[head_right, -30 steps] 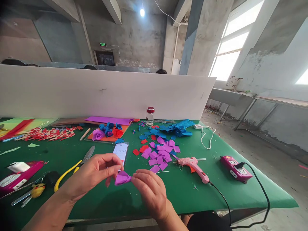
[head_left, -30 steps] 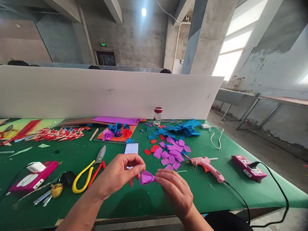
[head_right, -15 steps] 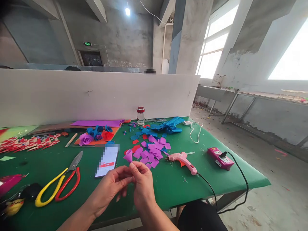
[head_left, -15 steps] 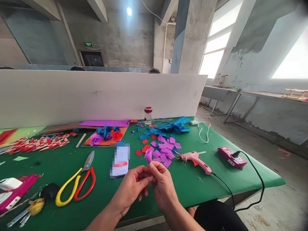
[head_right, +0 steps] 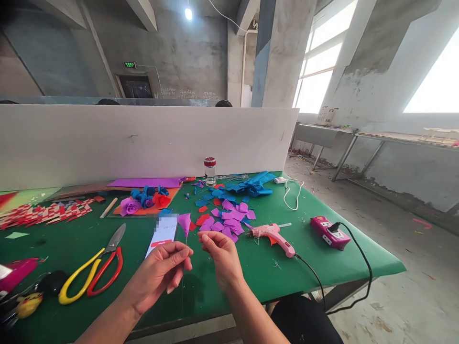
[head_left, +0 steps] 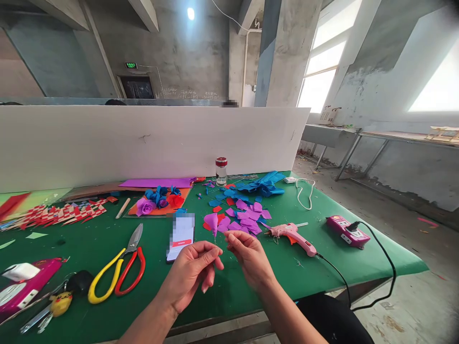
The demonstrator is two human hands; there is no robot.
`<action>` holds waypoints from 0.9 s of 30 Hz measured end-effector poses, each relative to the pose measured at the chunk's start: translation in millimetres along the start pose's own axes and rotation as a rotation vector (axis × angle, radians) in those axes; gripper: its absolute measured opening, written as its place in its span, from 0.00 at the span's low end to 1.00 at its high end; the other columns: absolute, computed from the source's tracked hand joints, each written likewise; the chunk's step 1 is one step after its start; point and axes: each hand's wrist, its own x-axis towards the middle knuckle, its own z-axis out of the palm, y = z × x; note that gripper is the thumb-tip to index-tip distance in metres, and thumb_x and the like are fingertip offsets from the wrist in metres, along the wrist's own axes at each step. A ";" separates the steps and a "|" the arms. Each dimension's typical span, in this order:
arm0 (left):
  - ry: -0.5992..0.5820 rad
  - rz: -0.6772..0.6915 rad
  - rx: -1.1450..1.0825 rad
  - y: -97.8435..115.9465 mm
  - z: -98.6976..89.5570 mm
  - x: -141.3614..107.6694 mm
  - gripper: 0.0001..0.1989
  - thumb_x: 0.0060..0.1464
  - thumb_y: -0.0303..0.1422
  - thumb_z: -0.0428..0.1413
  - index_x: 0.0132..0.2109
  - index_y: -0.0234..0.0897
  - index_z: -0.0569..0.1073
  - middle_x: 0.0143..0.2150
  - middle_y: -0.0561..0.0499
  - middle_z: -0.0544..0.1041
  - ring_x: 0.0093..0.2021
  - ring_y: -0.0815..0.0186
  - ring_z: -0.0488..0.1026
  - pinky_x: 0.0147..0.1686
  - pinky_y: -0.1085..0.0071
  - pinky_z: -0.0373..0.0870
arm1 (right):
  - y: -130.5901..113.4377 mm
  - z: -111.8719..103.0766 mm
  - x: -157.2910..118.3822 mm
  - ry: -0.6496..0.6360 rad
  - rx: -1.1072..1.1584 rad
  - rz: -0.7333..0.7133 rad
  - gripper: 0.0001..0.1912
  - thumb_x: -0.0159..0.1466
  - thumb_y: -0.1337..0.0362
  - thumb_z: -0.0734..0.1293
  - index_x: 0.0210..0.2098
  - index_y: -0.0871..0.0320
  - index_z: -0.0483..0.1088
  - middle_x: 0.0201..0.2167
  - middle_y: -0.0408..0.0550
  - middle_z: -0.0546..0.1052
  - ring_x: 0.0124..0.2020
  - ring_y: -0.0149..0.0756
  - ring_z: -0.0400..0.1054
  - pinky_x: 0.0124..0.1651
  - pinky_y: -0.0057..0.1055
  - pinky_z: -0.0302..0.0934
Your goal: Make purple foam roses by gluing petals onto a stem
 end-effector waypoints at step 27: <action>-0.132 -0.066 0.000 -12.8 7.4 0.6 0.12 0.54 0.39 0.59 0.35 0.32 0.73 0.24 0.51 0.75 0.13 0.77 0.64 0.10 0.82 0.55 | 1.7 -0.8 -6.2 -0.356 0.172 0.167 0.14 0.52 0.57 0.75 0.26 0.61 0.74 0.19 0.39 0.70 0.17 0.25 0.63 0.22 0.24 0.54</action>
